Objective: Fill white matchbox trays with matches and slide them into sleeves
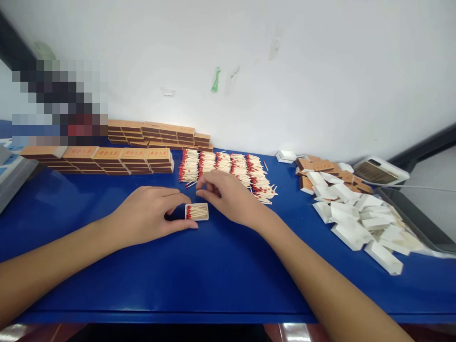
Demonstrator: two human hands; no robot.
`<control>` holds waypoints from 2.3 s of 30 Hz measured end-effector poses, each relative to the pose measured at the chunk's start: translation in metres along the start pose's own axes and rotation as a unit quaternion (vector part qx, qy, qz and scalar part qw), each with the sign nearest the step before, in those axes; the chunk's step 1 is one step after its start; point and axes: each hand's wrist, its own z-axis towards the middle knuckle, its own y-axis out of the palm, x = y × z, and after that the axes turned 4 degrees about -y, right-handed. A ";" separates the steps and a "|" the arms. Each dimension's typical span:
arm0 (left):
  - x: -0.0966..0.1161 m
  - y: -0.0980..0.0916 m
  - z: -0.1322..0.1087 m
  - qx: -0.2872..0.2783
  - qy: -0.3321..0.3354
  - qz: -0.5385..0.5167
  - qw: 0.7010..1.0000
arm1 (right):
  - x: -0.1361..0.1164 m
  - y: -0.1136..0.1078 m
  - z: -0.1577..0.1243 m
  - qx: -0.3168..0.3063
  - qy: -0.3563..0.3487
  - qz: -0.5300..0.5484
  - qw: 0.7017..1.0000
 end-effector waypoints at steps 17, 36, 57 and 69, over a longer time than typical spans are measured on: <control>0.000 0.002 -0.001 0.006 0.009 0.007 1.000 | 0.007 0.003 0.001 -0.030 0.004 -0.120 0.992; -0.005 0.003 0.002 0.012 -0.006 -0.003 1.000 | -0.019 -0.004 -0.026 -0.081 0.013 -0.082 0.993; -0.005 0.002 0.002 0.011 -0.002 0.003 1.000 | -0.021 -0.014 -0.027 -0.062 0.012 -0.076 0.995; -0.005 0.002 0.002 0.010 -0.007 0.010 1.000 | -0.014 -0.009 -0.030 -0.098 0.011 -0.080 0.992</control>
